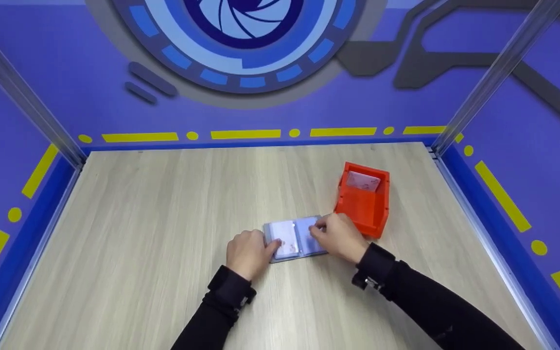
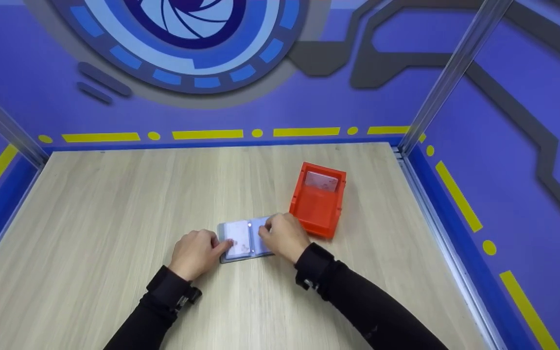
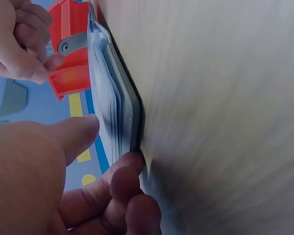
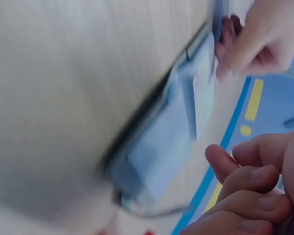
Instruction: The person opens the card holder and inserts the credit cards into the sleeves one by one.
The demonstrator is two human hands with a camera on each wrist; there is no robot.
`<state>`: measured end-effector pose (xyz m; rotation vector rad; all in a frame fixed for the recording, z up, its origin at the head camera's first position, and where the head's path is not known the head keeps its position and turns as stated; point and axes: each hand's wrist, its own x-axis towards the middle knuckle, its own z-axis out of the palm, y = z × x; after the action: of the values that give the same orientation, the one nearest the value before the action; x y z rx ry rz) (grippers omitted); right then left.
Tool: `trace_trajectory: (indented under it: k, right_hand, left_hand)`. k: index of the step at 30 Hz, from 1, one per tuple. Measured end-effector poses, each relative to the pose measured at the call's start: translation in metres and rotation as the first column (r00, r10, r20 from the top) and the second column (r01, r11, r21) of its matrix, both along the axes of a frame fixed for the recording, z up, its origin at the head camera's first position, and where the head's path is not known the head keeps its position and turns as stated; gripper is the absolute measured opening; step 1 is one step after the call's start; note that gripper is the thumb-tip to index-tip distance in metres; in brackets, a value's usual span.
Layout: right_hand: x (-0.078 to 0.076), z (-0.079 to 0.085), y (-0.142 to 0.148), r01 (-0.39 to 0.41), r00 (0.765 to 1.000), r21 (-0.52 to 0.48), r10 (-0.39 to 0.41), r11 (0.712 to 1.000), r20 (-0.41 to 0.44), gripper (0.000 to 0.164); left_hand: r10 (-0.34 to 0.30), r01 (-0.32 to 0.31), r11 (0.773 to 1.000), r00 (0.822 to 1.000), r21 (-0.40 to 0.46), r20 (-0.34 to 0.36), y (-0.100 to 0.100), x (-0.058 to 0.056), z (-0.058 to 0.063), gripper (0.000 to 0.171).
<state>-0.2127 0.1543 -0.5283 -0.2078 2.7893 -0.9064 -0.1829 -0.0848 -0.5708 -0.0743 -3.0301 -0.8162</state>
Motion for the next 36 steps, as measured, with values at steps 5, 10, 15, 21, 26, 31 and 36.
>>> trace_trajectory:
  k: [5,10,15,21,26,31,36]
  right_hand:
    - [-0.003,0.005,0.016,0.035,0.999,0.036,-0.034,0.999,-0.022,0.021]
    - [-0.002,0.001,0.027,0.064,0.998,0.089,-0.065,0.994,0.013,0.032]
    - [0.002,-0.007,0.03,0.074,0.992,0.115,-0.084,0.991,0.092,0.046]
    - [0.003,-0.013,0.03,0.082,0.982,0.123,-0.101,0.989,0.16,0.049]
    - [-0.001,-0.016,0.031,0.074,0.985,0.158,-0.097,0.985,0.141,0.042]
    - [-0.004,-0.015,0.032,0.078,0.986,0.183,-0.102,0.98,0.129,0.039]
    - [-0.007,-0.011,0.034,0.059,0.991,0.184,-0.079,0.981,0.103,0.038]
  left_hand:
    - [0.009,-0.009,1.0,1.0,0.004,0.002,0.001,0.001,-0.001,0.06]
    - [0.016,-0.016,1.0,1.0,0.013,-0.006,0.002,0.002,-0.002,0.062]
    - [0.027,-0.027,1.0,1.0,0.014,0.007,0.002,0.001,-0.003,0.059]
    - [0.031,-0.031,0.999,0.999,0.012,0.013,0.004,-0.001,-0.004,0.057]
    - [0.029,-0.03,0.999,0.999,0.021,0.019,0.004,0.0,-0.004,0.058]
    - [0.027,-0.028,0.999,0.999,0.028,0.027,0.003,-0.001,-0.003,0.058]
    - [0.024,-0.025,0.999,1.0,0.024,0.016,0.002,-0.001,-0.003,0.059]
